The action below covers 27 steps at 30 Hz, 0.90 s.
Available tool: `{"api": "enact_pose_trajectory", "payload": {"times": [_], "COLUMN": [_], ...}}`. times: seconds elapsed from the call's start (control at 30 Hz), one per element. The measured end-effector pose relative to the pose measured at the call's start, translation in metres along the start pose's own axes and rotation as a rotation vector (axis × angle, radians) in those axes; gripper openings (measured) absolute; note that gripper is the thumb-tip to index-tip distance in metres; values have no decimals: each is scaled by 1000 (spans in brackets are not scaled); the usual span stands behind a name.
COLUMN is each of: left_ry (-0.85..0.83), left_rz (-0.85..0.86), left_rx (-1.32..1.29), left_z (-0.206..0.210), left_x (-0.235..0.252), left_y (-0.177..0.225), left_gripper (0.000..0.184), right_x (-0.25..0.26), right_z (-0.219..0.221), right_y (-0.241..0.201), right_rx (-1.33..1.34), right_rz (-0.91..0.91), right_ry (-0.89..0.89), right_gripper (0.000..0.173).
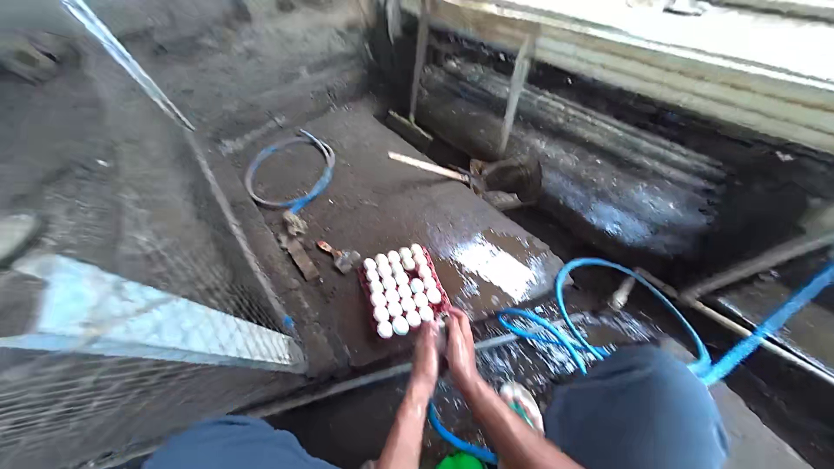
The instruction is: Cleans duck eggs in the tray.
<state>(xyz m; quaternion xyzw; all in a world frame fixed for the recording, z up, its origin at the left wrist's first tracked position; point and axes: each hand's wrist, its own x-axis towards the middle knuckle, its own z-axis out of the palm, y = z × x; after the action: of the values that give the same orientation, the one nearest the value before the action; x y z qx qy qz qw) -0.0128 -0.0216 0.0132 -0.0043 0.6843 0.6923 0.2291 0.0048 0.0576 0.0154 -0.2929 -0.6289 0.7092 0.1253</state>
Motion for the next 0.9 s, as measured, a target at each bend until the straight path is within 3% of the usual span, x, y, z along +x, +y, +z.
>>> {"api": "enact_pose_trajectory", "payload": {"times": [0.07,0.13,0.2,0.3,0.37,0.5,0.63,0.7,0.77,0.9], "left_ry": [-26,-114,-114,-83,-51,-33,-29,-31,32,-17], "left_rz": [-29,-56,-15,53,6,-77,31,-60,-37,93], "left_rx": [-5,77,129,7,-18,28,20,49,104,5], "left_z": [-1,-4,2,2,3,9,3,6,17,16], "left_x": [-4,-4,-3,-2,-5,-4,6,0,5,12], "left_y": [9,7,-2,2,9,-5,-10,-6,-13,-16], "left_gripper": [50,50,45,47,50,67,73,73,74,72], "right_x": [-8,7,21,-3,-7,11,-1,16,22,7], "right_z": [5,1,0,8,9,7,9,4,2,2], "right_y": [-1,3,4,0,7,11,17,11,7,9], "right_rx": [-49,20,24,-107,-121,-83,-133,-59,-13,-112], "right_rz": [-79,30,144,20,-55,136,7,101,201,33], "right_ry": [28,65,106,53,35,73,-27,25,81,-2], "right_gripper": [53,59,52,43,45,53,55,56,55,58]}}
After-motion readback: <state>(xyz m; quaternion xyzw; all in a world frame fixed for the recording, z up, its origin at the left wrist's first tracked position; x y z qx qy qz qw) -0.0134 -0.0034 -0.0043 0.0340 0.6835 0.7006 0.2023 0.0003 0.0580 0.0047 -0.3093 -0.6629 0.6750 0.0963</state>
